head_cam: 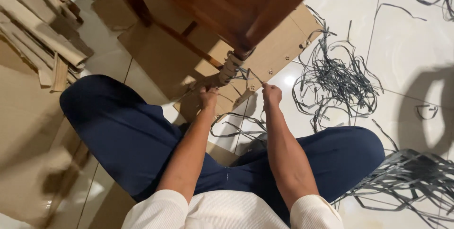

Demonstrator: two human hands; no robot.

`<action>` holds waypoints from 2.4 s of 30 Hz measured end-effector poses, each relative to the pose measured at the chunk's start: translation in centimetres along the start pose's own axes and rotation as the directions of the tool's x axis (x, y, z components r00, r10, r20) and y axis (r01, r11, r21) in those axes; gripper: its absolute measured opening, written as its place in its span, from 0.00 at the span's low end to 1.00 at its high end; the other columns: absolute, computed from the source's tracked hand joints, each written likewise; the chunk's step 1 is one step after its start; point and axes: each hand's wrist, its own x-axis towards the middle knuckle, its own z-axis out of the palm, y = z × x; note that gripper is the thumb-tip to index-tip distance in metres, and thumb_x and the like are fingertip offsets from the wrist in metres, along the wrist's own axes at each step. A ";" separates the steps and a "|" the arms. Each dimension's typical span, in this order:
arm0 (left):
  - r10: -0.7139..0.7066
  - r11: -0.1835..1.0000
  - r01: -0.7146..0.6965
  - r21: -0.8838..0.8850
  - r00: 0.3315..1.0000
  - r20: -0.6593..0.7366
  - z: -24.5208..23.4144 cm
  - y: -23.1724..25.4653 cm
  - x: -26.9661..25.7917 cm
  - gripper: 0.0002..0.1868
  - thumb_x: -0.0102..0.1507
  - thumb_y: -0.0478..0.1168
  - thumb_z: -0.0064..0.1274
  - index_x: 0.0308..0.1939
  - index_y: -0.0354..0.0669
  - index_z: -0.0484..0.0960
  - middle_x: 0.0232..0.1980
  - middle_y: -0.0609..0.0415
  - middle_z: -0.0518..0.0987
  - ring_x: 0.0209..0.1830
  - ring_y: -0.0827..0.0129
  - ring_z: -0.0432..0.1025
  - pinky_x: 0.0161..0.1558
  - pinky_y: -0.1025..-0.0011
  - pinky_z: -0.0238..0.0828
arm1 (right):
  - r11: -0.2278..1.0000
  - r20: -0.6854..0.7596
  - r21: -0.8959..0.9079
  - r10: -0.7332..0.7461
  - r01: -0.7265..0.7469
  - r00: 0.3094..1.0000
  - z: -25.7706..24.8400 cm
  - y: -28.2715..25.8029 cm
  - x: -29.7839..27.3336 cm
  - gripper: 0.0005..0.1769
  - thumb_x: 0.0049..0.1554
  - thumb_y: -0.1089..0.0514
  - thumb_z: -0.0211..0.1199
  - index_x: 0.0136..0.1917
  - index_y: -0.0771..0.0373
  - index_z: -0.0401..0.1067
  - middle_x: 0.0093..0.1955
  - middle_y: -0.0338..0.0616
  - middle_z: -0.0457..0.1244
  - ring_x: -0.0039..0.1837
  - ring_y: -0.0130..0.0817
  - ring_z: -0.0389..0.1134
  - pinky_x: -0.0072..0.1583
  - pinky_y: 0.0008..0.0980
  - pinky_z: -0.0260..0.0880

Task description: Wrapping the legs of a wooden furniture item with cardboard and securing it with plastic tying strips.

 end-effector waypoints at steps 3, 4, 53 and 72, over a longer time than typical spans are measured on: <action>-0.013 1.000 0.014 0.015 0.999 -0.039 0.3 1.8 -0.5 0.08 0.63 0.37 0.55 0.44 0.39 0.76 0.34 0.55 0.81 0.31 0.71 0.76 0.31 0.71 0.75 | 0.952 0.061 0.283 0.103 -0.117 0.993 1.3 0.7 1.7 0.16 0.57 0.49 0.67 0.41 0.65 0.74 0.33 0.40 0.64 0.30 0.29 0.57 0.31 0.32 0.54; -0.037 0.995 0.045 0.094 0.996 -0.084 0.5 2.8 -1.0 0.10 0.64 0.40 0.57 0.42 0.36 0.76 0.34 0.52 0.81 0.31 0.68 0.75 0.31 0.69 0.73 | 0.909 0.103 0.386 0.128 -0.158 0.986 1.8 1.1 2.4 0.13 0.57 0.50 0.66 0.42 0.63 0.73 0.33 0.38 0.62 0.29 0.25 0.55 0.29 0.28 0.50; 0.214 0.511 -0.706 0.490 0.656 0.723 4.5 11.4 -0.1 0.32 0.65 0.28 0.42 0.75 0.42 0.66 0.69 0.40 0.73 0.65 0.52 0.68 0.64 0.63 0.63 | -0.056 0.542 -0.355 -0.826 0.933 0.157 10.9 0.8 8.3 0.15 0.59 0.57 0.56 0.58 0.55 0.74 0.59 0.49 0.67 0.63 0.53 0.65 0.64 0.51 0.65; 0.161 0.338 -0.152 0.929 0.982 0.101 2.7 13.7 -5.5 0.15 0.63 0.55 0.57 0.43 0.52 0.88 0.46 0.44 0.84 0.47 0.46 0.77 0.48 0.54 0.73 | 0.983 0.184 0.120 -0.161 0.141 0.970 7.0 2.2 0.6 0.10 0.55 0.55 0.61 0.47 0.62 0.78 0.36 0.43 0.69 0.37 0.35 0.70 0.41 0.39 0.70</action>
